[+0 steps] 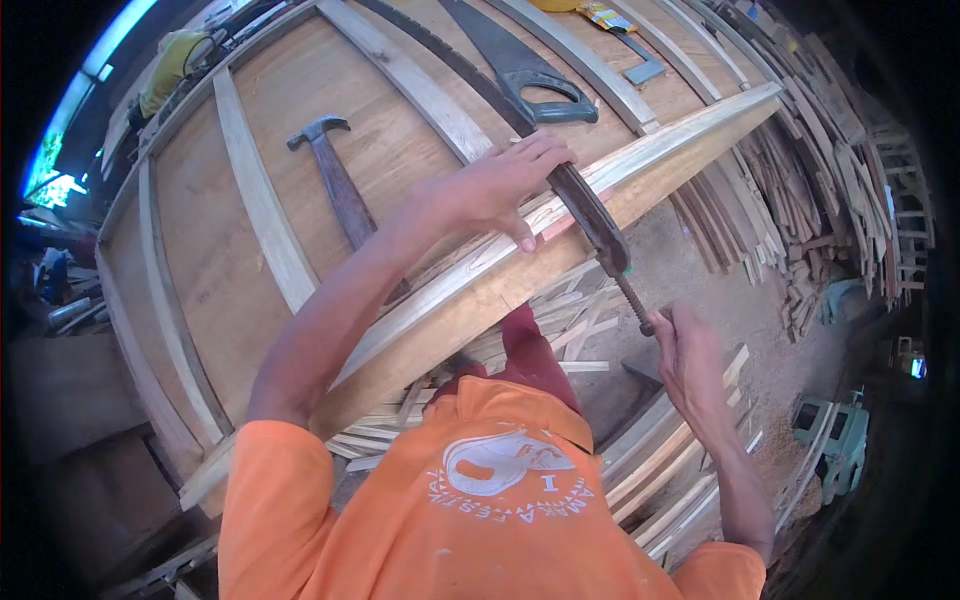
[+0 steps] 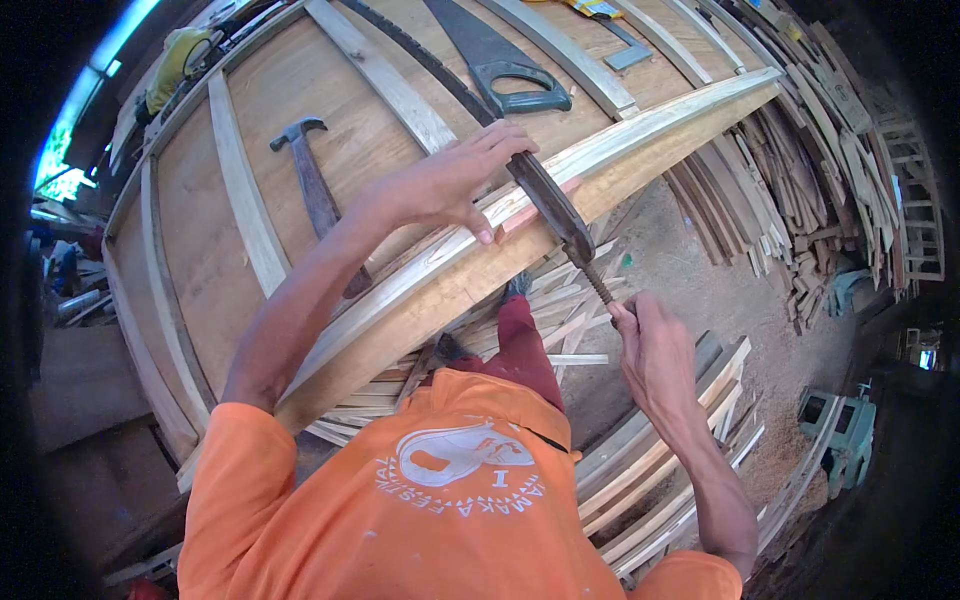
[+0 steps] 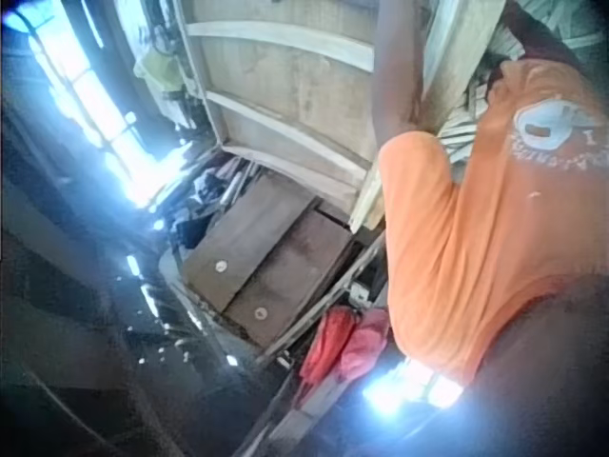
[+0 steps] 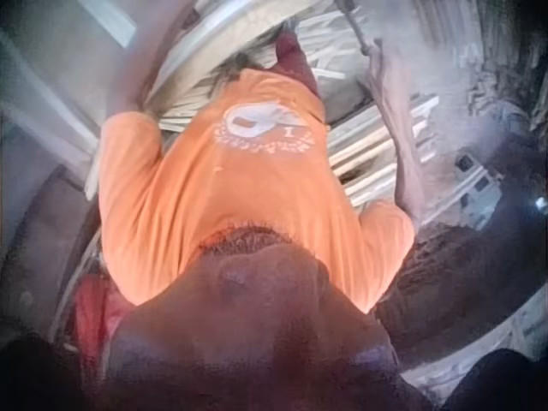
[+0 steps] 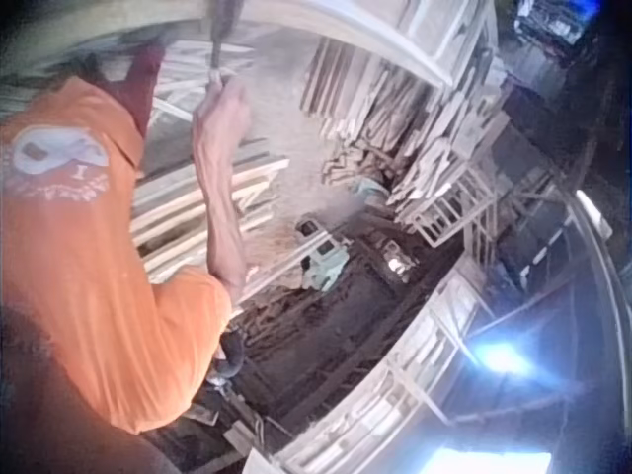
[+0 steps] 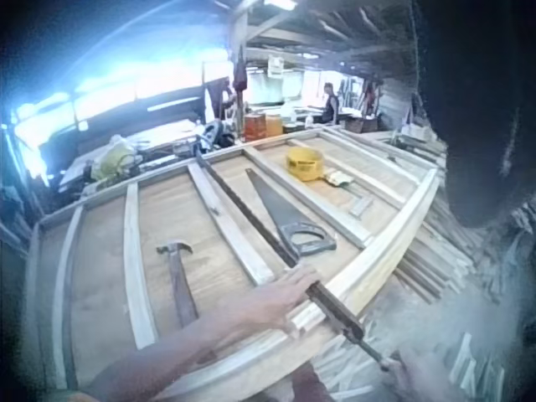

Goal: The person assembles a wooden structure by positioning wood strips against a large board, securing them with a clamp, and driving nails into them using a hammer. The person also uses a measuring tape and a pencil to mark locations on the wood before nailing.

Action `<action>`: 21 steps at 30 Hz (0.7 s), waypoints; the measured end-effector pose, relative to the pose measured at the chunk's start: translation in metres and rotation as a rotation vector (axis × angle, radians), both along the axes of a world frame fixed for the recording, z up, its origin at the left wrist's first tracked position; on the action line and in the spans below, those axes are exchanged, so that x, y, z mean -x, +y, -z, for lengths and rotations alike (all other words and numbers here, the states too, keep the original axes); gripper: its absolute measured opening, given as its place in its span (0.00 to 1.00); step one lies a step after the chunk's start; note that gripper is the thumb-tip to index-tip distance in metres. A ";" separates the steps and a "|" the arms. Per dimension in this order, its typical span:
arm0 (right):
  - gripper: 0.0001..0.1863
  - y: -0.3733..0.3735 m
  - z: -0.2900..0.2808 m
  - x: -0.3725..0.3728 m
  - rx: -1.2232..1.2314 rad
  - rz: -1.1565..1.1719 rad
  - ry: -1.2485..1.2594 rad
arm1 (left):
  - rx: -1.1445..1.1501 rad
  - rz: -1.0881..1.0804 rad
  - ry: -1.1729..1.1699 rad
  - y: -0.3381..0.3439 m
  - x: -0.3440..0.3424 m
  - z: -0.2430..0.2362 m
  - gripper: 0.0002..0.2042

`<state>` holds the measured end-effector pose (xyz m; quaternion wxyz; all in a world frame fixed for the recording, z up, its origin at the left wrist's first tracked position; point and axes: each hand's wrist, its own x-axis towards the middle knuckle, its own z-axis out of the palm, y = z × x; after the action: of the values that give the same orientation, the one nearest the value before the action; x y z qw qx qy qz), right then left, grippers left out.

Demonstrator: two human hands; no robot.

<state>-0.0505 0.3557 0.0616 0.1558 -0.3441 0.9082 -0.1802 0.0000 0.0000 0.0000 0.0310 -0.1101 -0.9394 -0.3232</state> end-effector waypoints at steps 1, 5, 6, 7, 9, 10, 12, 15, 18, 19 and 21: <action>0.11 -0.003 0.000 -0.003 0.039 0.000 0.014 | 0.007 -0.019 -0.022 -0.001 -0.002 -0.003 0.57; 0.13 0.002 -0.002 0.003 0.097 -0.023 0.049 | 0.040 -0.110 -0.138 0.019 -0.003 -0.028 0.56; 0.13 0.000 -0.002 0.002 0.097 -0.017 0.052 | 0.040 -0.104 -0.135 0.019 -0.003 -0.028 0.56; 0.14 -0.003 -0.003 0.000 0.067 -0.002 0.081 | 0.065 -0.103 -0.144 0.018 -0.002 -0.026 0.56; 0.15 -0.008 0.000 0.003 0.038 0.013 0.109 | 0.090 -0.102 -0.155 0.020 -0.001 -0.015 0.56; 0.16 -0.008 0.000 0.004 -0.009 0.035 0.092 | 0.113 -0.161 -0.065 0.026 -0.001 -0.004 0.55; 0.16 -0.009 0.004 0.008 -0.063 0.063 0.076 | 0.128 -0.215 0.025 0.034 -0.003 0.008 0.54; 0.19 -0.010 0.011 0.016 -0.028 0.095 0.112 | 0.209 -0.268 0.040 0.042 -0.007 0.014 0.54; 0.21 -0.012 0.012 0.024 -0.135 0.048 0.099 | 0.263 -0.293 0.057 0.048 -0.007 0.019 0.54; 0.21 -0.013 0.010 0.025 -0.118 0.042 0.084 | 0.188 -0.324 0.108 0.050 -0.006 0.023 0.53; 0.21 -0.015 0.007 0.027 -0.105 0.038 0.060 | 0.111 -0.353 0.150 0.052 -0.005 0.027 0.52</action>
<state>-0.0774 0.3405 0.0548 0.1429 -0.3235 0.9270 -0.1248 0.0048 0.0519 -0.0268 0.1510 0.0311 -0.9555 -0.2513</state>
